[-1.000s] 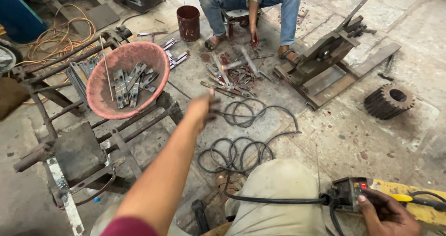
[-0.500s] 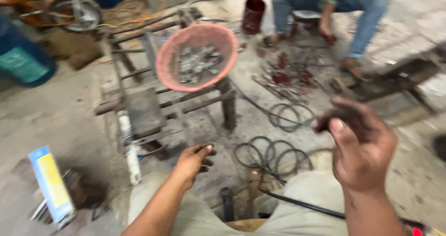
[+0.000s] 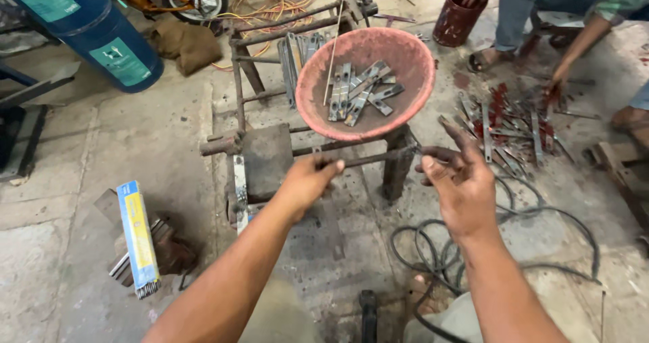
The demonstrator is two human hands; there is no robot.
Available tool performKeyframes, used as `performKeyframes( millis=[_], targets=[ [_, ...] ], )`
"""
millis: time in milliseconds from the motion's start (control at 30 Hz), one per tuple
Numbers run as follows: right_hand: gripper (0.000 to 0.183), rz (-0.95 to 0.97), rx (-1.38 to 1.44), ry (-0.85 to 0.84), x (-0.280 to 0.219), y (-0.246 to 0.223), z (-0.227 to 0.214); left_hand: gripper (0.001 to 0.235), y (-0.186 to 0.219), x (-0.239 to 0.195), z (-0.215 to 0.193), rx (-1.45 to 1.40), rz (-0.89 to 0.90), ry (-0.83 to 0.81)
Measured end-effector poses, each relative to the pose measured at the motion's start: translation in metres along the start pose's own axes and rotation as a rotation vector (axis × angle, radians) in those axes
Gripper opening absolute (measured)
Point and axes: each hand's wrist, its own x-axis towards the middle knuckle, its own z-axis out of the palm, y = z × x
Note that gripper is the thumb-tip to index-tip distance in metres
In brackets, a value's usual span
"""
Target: The person welds metal strips to a frame using a welding tool, positioning the strips by hand and applying the electrode to the joints.
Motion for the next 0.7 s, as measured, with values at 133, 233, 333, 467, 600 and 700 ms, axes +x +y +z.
performKeyframes(
  millis=[133, 233, 333, 467, 600, 700],
  targets=[
    [0.069, 0.016, -0.013, -0.039, 0.016, 0.024, 0.008, 0.042, 0.010, 0.104, -0.003, 0.580, 0.258, 0.256],
    [0.066, 0.056, -0.051, -0.045, 0.018, 0.034, 0.007, 0.047, 0.010, 0.174, -0.024, 0.738, 0.203, 0.353],
    [0.062, 0.116, -0.133, -0.032, 0.013, 0.033, 0.001, 0.048, 0.000, 0.241, -0.056, 0.591, 0.001, 0.602],
    [0.059, 0.300, -0.186, 0.013, 0.005, 0.037, -0.006, 0.053, -0.036, 0.287, -0.114, 0.555, -0.140, 0.669],
    [0.060, 0.325, -0.078, 0.010, 0.004, 0.055, -0.009, 0.055, -0.042, 0.300, -0.123, 0.499, -0.289, 0.629],
    [0.063, 0.398, -0.057, -0.008, 0.004, 0.069, -0.009, 0.044, -0.037, 0.303, -0.121, 0.395, -0.359, 0.553]
  ],
)
